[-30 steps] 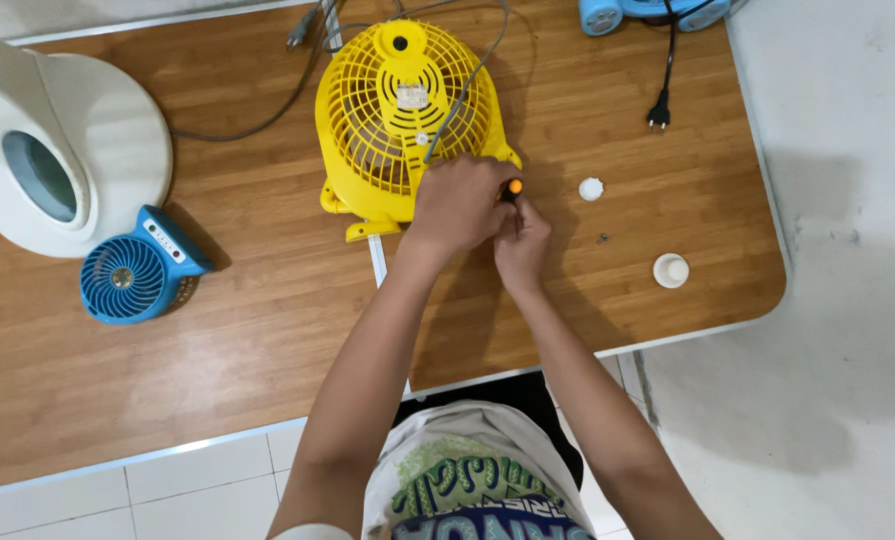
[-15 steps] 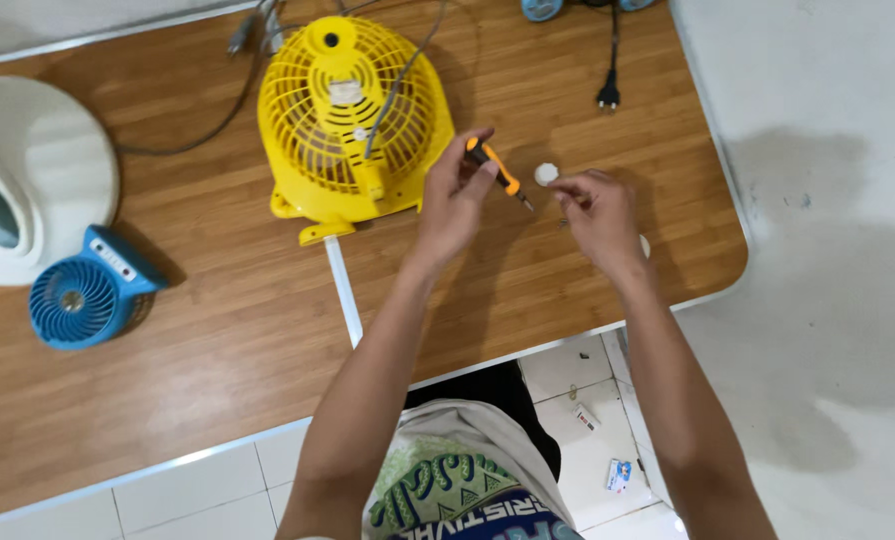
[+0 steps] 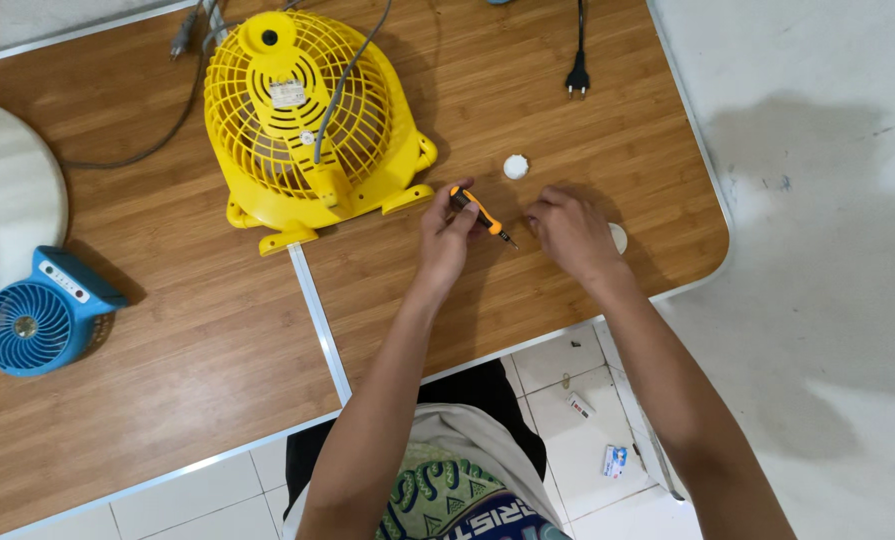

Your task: The person assembles a yellow and blue desk fan on a wooden table. They use a screwdriver to secure the fan blade to the motor, attach the front grille, and tighten the rear screws to complete the assembly.

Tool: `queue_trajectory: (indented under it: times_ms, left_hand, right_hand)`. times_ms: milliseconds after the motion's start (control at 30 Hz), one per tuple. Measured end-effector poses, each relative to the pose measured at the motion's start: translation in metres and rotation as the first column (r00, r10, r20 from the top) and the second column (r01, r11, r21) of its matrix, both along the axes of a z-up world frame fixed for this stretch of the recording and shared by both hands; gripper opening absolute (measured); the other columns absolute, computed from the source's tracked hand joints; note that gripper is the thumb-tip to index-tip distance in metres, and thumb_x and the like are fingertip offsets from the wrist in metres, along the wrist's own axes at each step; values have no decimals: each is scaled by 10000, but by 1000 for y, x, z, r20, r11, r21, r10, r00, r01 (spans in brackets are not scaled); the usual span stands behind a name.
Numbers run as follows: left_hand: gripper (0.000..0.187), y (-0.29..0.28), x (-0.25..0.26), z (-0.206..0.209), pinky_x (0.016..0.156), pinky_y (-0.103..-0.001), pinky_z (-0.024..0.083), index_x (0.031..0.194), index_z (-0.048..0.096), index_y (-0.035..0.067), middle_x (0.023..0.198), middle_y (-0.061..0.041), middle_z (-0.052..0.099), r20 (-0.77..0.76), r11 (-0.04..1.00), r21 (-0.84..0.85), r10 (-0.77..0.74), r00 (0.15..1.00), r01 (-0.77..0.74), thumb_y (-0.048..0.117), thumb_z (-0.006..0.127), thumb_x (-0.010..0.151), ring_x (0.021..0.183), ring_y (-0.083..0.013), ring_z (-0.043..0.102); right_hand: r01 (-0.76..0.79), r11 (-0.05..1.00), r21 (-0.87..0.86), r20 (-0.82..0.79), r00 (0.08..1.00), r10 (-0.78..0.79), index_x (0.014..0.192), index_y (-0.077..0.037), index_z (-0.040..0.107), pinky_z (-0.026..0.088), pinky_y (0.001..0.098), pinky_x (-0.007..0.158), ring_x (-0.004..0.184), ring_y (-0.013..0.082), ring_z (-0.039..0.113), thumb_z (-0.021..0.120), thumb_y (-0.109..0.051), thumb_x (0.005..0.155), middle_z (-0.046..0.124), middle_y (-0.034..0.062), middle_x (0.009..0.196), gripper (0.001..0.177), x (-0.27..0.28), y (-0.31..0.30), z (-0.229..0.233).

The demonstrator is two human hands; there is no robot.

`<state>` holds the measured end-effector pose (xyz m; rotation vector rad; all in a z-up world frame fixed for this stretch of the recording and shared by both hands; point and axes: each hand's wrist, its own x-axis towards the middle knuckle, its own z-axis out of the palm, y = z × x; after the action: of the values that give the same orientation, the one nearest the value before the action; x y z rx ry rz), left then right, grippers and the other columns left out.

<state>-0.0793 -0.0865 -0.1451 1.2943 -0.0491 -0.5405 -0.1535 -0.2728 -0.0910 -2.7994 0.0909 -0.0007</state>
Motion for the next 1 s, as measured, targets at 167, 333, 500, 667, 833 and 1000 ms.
queue_trajectory:
  times_ms: [167,333,500,667,833,1000]
  left_hand:
    - [382,5,3,3,749,-286,575,1383,574,33,961,-26,640,-50,999,26,-17,999,18,105,583,1008,815,-114,647]
    - [379,12,5,4,752,-286,588,1374,576,38,950,-36,646,-76,998,48,-24,997,28,104,577,1000,813,-120,660]
    - [377,19,13,12,741,-281,568,1362,601,28,959,-40,643,51,998,59,18,999,-21,90,602,990,822,-124,660]
    - [383,29,30,49,721,-271,566,1379,594,26,978,-38,626,122,1000,-13,14,992,-12,77,603,1000,815,-114,650]
    - [394,52,49,98,742,-274,599,1399,551,0,1016,-37,632,286,996,-92,11,958,16,49,602,1012,863,-121,686]
    - [409,93,58,127,794,-272,610,1429,500,-4,1059,-35,602,404,986,-150,134,905,-79,13,608,1035,896,-104,668]
  right_hand:
    - [-57,996,-72,38,997,60,926,-42,758,549,455,841,1021,307,663,717,-101,882,685,100,975,84,3,-3,0]
    - [-72,993,-91,101,991,82,890,-12,724,557,449,818,1009,314,666,707,-87,890,689,127,982,77,7,2,1]
    - [103,954,282,-15,995,-103,1029,10,709,609,331,769,880,223,727,694,-69,959,735,151,990,106,15,5,10]
    - [164,754,636,138,937,-320,1124,-7,734,621,258,792,922,140,746,704,17,949,770,119,1036,179,25,3,48]
    - [61,682,729,217,924,-314,1144,7,744,613,247,837,951,112,735,711,55,985,763,109,1059,170,37,22,100]
    - [-135,636,760,319,930,-183,1027,43,713,603,237,815,934,86,706,739,78,965,698,71,1036,75,56,74,118]
